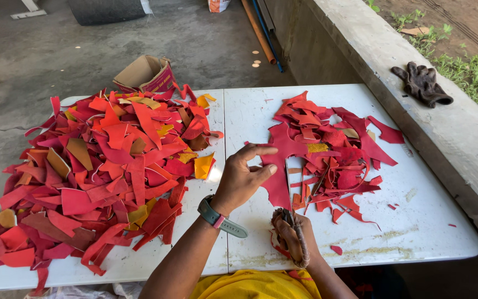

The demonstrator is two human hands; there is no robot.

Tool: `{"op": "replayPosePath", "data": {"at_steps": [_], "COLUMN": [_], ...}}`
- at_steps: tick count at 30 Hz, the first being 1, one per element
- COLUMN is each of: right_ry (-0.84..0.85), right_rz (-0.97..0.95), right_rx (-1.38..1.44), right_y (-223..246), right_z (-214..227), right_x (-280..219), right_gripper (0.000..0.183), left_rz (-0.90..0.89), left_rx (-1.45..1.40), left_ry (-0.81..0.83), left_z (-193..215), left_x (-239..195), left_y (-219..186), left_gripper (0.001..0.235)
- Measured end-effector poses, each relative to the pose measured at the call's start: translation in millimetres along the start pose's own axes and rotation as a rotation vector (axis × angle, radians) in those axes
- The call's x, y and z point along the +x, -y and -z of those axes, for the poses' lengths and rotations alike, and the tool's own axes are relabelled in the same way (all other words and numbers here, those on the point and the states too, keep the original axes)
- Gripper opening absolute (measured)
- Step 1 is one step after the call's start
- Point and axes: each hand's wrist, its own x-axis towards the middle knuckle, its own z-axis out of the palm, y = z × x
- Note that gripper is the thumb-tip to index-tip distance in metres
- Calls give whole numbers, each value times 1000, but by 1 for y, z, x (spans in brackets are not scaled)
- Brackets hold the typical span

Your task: The person uses scissors to cut red and yellow paper pieces into smaller strips on a white table. The cut pieces accumulate in a pile on the table as the person continues cutting.

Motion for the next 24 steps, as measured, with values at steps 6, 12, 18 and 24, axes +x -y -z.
{"op": "replayPosePath", "data": {"at_steps": [6,12,18,24], "right_ry": [6,-66,-21,-72], "right_rz": [68,-41,103,91], "right_rx": [-94,7,-162,-109], "right_y": [-2,-10,-21,-24], "right_z": [8,5,13,14], "right_x": [7,8,18,20], "right_gripper": [17,17,11,17], "left_rz": [2,2,-20,-5], "left_rx": [-2,8,93,100], "left_ry": [-1,18,29,68], "left_z": [-10,-14,-15,-21], "left_x": [-10,-12,-14,-20], "left_y": [-1,-6,-9,-12], "left_gripper": [36,36,36,36]}}
